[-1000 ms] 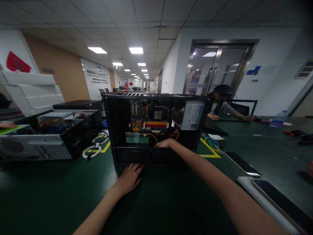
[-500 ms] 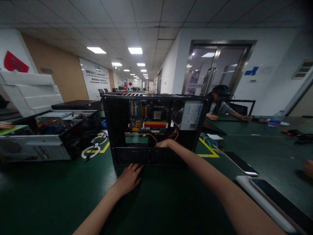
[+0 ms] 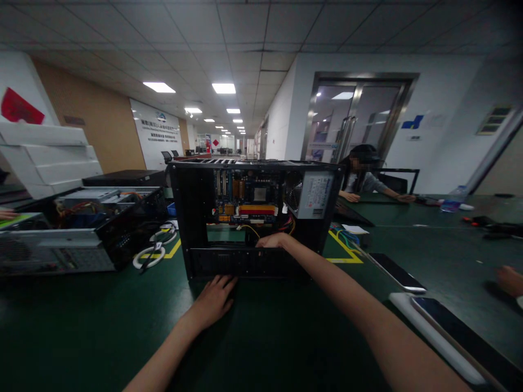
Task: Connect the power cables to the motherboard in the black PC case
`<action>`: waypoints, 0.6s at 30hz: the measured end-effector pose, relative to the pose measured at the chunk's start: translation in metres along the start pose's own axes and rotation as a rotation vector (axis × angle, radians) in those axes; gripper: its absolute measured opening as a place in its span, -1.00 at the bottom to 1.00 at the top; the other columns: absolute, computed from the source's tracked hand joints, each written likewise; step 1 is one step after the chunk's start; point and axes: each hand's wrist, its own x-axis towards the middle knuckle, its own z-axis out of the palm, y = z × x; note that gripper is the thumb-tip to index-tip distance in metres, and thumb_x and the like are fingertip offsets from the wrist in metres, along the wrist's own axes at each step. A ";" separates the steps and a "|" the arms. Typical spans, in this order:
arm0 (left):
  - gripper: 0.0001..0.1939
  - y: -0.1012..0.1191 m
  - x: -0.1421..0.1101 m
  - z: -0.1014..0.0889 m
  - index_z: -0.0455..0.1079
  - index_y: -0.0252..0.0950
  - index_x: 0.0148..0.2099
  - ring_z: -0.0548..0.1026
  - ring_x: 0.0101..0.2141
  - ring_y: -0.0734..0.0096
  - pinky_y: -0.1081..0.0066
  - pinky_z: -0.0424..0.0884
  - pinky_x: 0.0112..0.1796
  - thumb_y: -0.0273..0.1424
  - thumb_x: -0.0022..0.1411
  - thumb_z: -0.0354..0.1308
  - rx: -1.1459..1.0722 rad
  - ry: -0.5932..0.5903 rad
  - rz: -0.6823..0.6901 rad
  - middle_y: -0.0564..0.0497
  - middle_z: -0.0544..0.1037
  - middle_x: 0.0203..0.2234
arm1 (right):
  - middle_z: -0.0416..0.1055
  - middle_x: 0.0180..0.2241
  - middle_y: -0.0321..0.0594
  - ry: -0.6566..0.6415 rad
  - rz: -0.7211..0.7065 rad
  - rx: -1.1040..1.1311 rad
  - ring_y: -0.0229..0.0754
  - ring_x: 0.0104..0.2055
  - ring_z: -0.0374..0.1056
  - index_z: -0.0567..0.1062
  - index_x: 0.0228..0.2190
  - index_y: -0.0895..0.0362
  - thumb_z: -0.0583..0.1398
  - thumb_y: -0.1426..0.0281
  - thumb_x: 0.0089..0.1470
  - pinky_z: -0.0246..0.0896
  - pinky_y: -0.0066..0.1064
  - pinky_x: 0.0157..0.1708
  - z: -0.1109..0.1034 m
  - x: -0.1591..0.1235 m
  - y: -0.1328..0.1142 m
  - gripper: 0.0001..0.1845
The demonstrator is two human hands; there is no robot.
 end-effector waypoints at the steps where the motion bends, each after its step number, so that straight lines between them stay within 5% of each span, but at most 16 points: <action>1: -0.46 0.000 0.000 0.000 0.01 -0.20 0.15 0.12 0.03 0.22 0.20 0.09 0.00 -0.40 0.09 -0.06 -0.001 -0.005 -0.006 -0.04 0.18 0.06 | 0.38 -0.64 -0.35 0.015 -0.011 0.033 -0.29 -0.51 0.34 0.44 -0.51 0.26 0.15 0.56 -0.23 0.22 -0.50 -0.41 0.000 0.000 0.000 -0.89; 5: -0.45 0.000 0.001 0.000 0.00 -0.19 0.16 0.11 0.04 0.21 0.18 0.09 -0.01 -0.39 0.09 -0.06 -0.007 -0.017 -0.024 -0.03 0.17 0.07 | 0.35 -0.64 -0.39 0.087 -0.083 0.241 -0.35 -0.57 0.31 0.41 -0.49 0.26 0.15 0.58 -0.23 0.22 -0.52 -0.45 0.001 -0.003 -0.002 -0.87; 11: -0.47 0.002 0.000 -0.001 0.03 -0.22 0.15 0.13 0.03 0.21 0.21 0.10 -0.01 -0.40 0.09 -0.06 0.002 -0.002 -0.009 -0.05 0.19 0.05 | 0.39 -0.48 -0.29 0.153 -0.168 0.519 -0.36 -0.42 0.33 0.39 -0.43 0.27 0.25 0.47 -0.22 0.23 -0.53 -0.33 0.004 -0.013 -0.007 -0.79; 18: -0.46 -0.001 0.001 0.003 0.00 -0.21 0.16 0.12 0.03 0.22 0.21 0.09 0.00 -0.41 0.09 -0.05 0.009 0.013 0.013 -0.05 0.17 0.05 | 0.38 -0.48 -0.24 0.238 -0.281 0.770 -0.33 -0.44 0.37 0.30 -0.47 0.26 0.13 0.52 -0.02 0.27 -0.39 -0.26 0.001 -0.024 -0.015 -0.94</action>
